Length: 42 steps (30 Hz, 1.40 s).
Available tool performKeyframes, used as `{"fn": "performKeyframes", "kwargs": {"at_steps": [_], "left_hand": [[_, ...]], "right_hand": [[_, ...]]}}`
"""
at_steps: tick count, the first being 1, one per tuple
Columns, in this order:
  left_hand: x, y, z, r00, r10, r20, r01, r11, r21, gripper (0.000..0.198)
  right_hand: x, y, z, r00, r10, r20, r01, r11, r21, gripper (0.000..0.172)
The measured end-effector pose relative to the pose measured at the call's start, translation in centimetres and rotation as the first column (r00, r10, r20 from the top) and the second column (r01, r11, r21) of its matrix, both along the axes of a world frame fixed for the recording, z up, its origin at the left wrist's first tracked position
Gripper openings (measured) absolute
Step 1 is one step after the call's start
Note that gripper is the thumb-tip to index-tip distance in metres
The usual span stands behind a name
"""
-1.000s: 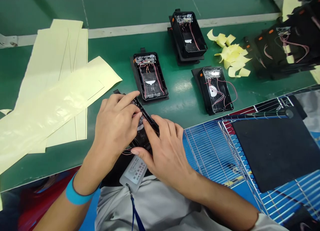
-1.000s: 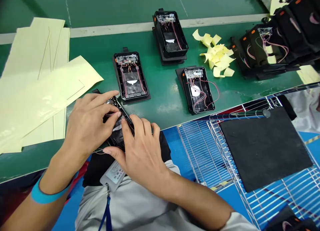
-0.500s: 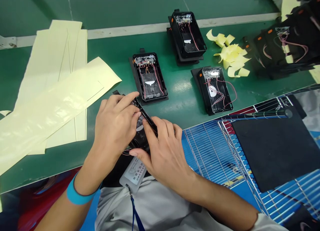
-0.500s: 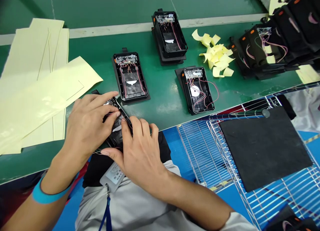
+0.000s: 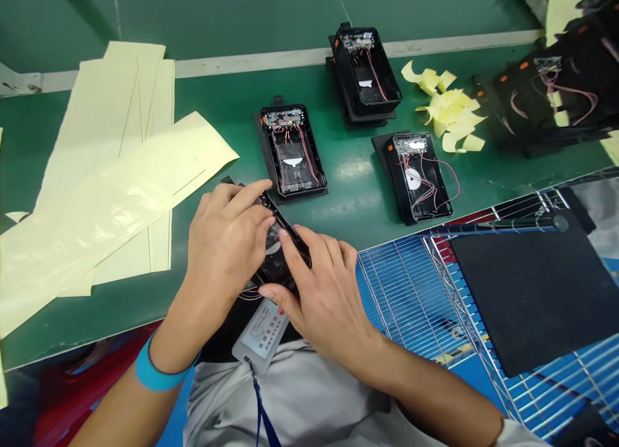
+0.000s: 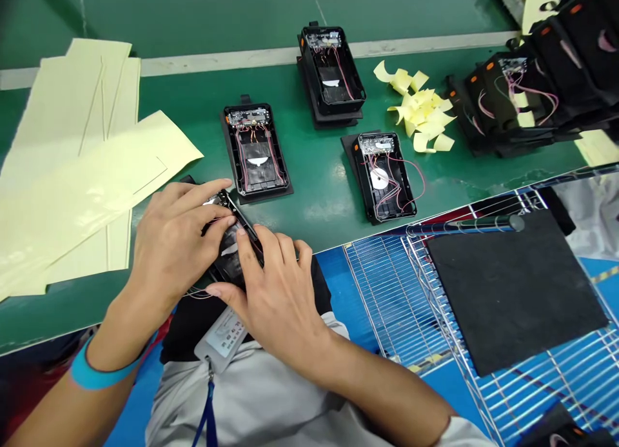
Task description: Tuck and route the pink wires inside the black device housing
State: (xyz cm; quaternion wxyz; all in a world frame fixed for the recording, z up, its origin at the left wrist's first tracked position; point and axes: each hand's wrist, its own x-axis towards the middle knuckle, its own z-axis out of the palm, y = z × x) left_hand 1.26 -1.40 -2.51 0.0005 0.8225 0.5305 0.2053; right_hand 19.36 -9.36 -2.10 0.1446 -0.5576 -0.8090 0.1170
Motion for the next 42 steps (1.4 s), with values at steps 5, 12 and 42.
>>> {"fn": "performKeyframes", "kwargs": {"at_steps": [5,12,42], "left_hand": [[0.0,0.1,-0.2,1.000,-0.006,0.020,0.006,1.000,0.022,0.019],[-0.1,0.1,-0.1,1.000,-0.011,0.017,0.011,1.000,-0.001,0.022],[-0.1,0.0,-0.1,1.000,0.011,0.008,-0.012,0.999,0.045,0.016]], "right_hand": [[-0.6,1.2,0.6,1.000,-0.004,0.013,0.005,0.999,-0.050,0.082],[-1.1,1.4,0.8,0.995,-0.002,0.102,0.006,0.999,-0.034,0.089],[-1.1,0.7,0.1,0.991,0.010,0.137,-0.008,1.000,-0.015,0.095]]}}
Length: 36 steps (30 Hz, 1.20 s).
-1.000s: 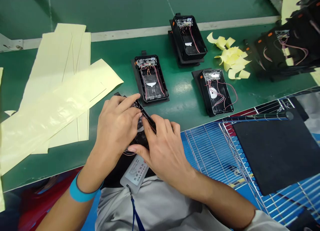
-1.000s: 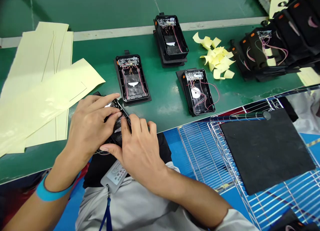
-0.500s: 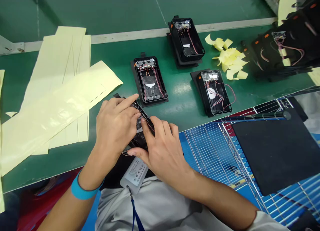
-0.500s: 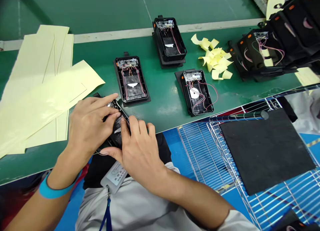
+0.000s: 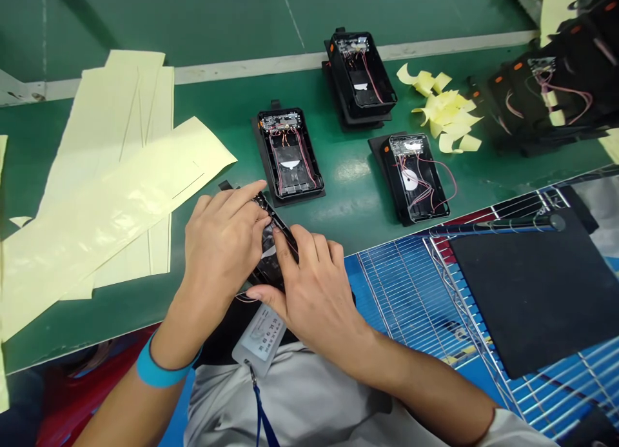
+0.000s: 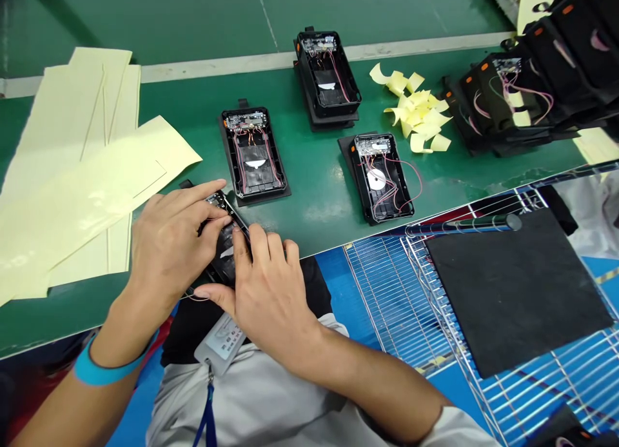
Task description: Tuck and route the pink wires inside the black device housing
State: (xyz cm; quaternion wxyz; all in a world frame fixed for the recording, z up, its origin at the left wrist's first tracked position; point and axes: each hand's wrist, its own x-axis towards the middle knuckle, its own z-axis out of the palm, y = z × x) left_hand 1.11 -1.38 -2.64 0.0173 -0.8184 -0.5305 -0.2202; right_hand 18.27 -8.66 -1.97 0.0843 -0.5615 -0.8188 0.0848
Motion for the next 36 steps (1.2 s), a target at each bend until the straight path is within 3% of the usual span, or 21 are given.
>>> {"fn": "performKeyframes", "kwargs": {"at_steps": [12,20,25,32,36], "left_hand": [[0.2,0.0,0.0,0.999,0.023,-0.029,-0.023,1.000,0.004,0.019],[0.3,0.1,0.2,0.999,0.031,-0.032,-0.031,0.999,-0.008,0.017],[0.4,0.2,0.3,0.998,0.044,-0.034,-0.045,0.999,-0.026,0.017],[0.5,0.2,0.3,0.998,0.069,0.001,-0.069,0.995,-0.066,0.017],[0.6,0.4,0.1,0.985,0.129,0.118,-0.111,0.983,-0.148,0.014]], "right_hand": [[0.2,0.2,0.0,1.000,0.020,-0.002,-0.020,1.000,-0.002,0.093],[1.8,-0.5,-0.6,0.991,0.097,-0.091,-0.087,0.990,0.111,0.070],[2.4,-0.8,-0.5,0.984,0.119,-0.132,-0.104,0.988,0.115,0.065],[2.4,-0.9,-0.3,0.984,0.108,-0.141,-0.093,0.989,0.113,0.066],[2.5,-1.2,-0.3,0.978,0.116,-0.174,-0.094,0.987,0.131,0.059]]}}
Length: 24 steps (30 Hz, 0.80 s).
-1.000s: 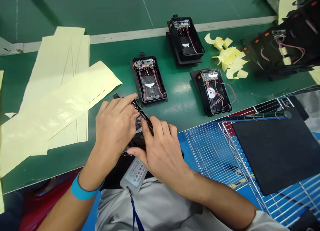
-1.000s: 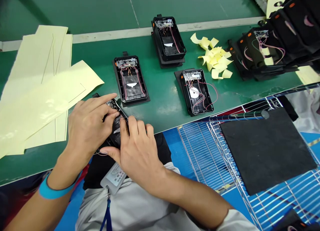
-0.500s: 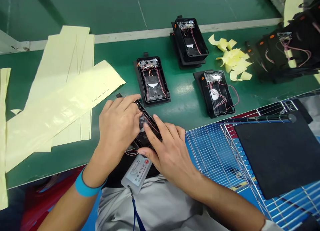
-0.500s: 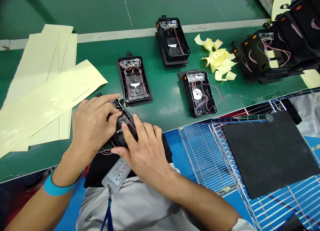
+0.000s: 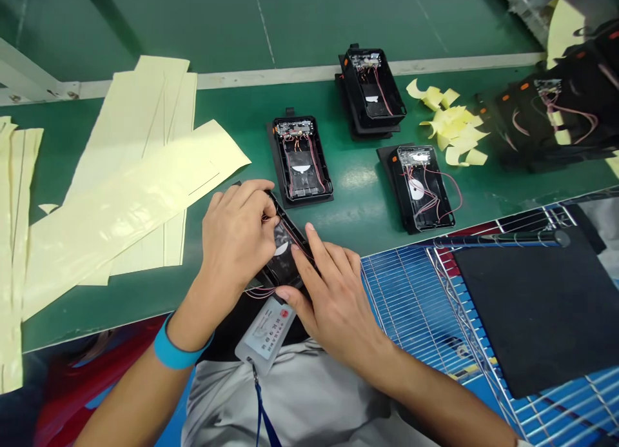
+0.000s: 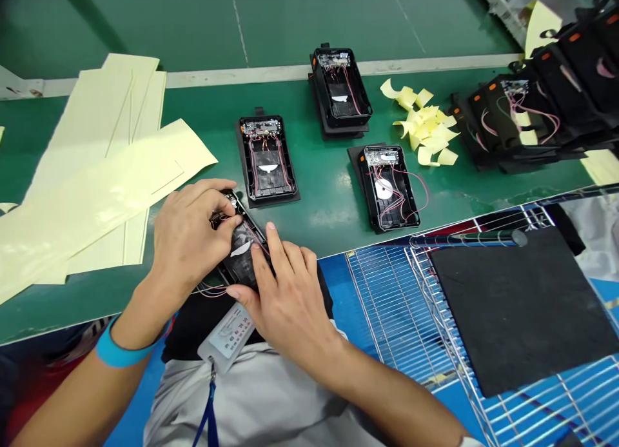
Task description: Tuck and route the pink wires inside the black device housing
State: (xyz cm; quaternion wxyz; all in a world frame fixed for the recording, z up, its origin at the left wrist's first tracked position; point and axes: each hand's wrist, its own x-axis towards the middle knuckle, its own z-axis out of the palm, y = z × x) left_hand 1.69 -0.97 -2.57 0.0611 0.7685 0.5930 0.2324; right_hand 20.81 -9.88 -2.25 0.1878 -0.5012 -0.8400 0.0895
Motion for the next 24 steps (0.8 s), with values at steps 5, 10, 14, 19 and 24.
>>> {"fn": "performKeyframes", "kwargs": {"at_steps": [5,10,14,19,24], "left_hand": [[-1.0,0.0,0.2,0.984,-0.020,0.178,0.038,0.995,-0.098,0.020],[-2.7,-1.2,1.3,0.970,-0.056,0.238,0.098,0.981,-0.166,0.044],[-3.0,-2.0,1.4,0.970,-0.052,0.236,0.090,0.984,-0.154,0.045],[-2.9,-2.3,0.8,0.971,-0.025,0.236,0.059,0.989,-0.138,0.037],[-3.3,-3.0,0.8,0.961,-0.022,0.277,0.068,0.986,-0.155,0.032]], "right_hand": [[0.9,-0.1,-0.3,0.983,0.032,-0.179,-0.027,0.999,0.030,0.043],[1.3,1.9,-0.1,0.959,-0.062,-0.278,0.054,0.998,-0.034,0.050],[0.3,5.2,-0.2,0.944,-0.097,-0.316,0.055,0.989,-0.138,0.054],[-1.4,8.0,-0.1,0.946,-0.088,-0.313,0.017,0.975,-0.223,0.054],[-1.9,7.1,0.2,0.959,-0.111,-0.262,0.031,0.956,-0.291,0.049]]}}
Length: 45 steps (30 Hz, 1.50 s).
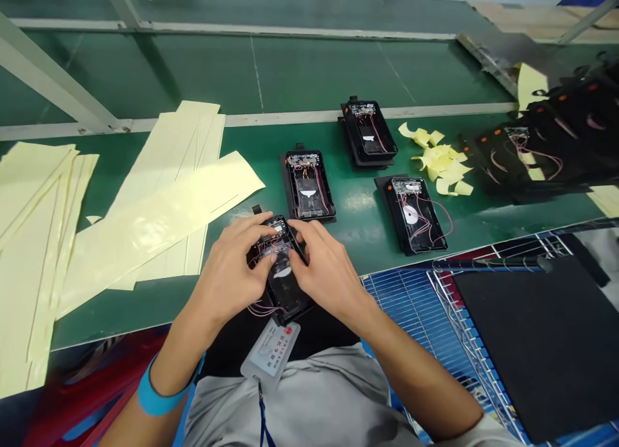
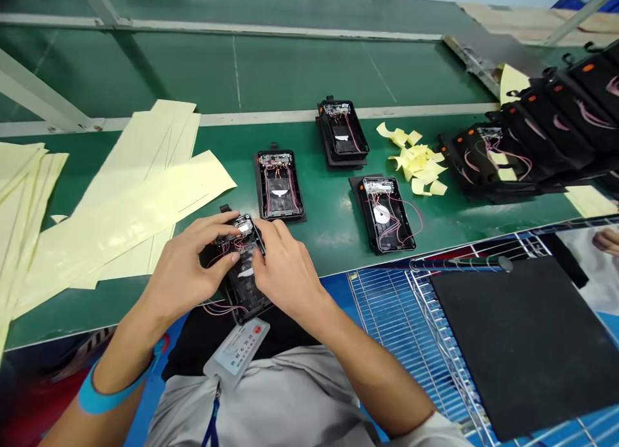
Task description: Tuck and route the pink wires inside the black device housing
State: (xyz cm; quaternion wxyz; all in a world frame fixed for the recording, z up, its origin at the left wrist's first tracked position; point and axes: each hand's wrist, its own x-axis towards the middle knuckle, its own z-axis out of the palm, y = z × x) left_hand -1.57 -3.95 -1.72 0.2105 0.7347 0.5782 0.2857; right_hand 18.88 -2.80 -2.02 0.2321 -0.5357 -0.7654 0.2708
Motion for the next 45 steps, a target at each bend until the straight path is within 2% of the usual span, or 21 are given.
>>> {"fn": "performKeyframes", "kwargs": {"at_steps": [7,11,14,19,24,30,38,45], "left_hand": [[-0.3,-0.8,0.3,0.998,-0.052,0.040,0.054,0.997,-0.060,0.030],[0.0,-1.3,0.7,0.999,0.016,-0.039,-0.015,0.999,0.029,0.013],[0.6,-1.6,0.8,0.994,0.041,-0.102,-0.032,0.996,0.086,0.019],[1.8,-1.4,-0.1,0.985,0.059,-0.163,-0.042,0.993,0.107,0.022],[2.1,-1.3,-0.5,0.987,0.098,-0.126,-0.088,0.992,0.085,0.018],[1.7,-1.3,-0.7,0.990,0.100,-0.102,-0.094,0.994,0.060,0.018],[1.6,-1.2,-0.2,0.997,0.065,-0.051,-0.063,0.997,0.045,0.011],[2.0,-1.0,-0.3,0.991,0.127,-0.038,-0.125,0.992,0.030,0.017]], "right_hand": [[-0.1,-0.8,0.1,0.998,-0.052,0.047,0.055,0.996,-0.067,0.055],[-0.2,0.0,0.3,0.997,-0.030,0.075,0.035,0.997,-0.067,0.058],[-0.1,0.5,0.4,0.997,0.010,0.076,-0.005,0.998,-0.061,0.059],[0.1,0.7,0.3,0.997,0.039,0.071,-0.035,0.998,-0.056,0.057],[0.3,0.6,0.5,0.997,0.042,0.072,-0.038,0.998,-0.053,0.058],[0.3,0.4,0.5,0.997,0.032,0.064,-0.027,0.996,-0.081,0.070],[-0.2,0.3,0.0,0.999,-0.022,0.040,0.024,0.998,-0.053,0.061],[-0.4,0.2,-0.1,0.997,-0.063,0.037,0.064,0.997,-0.044,0.057]]}}
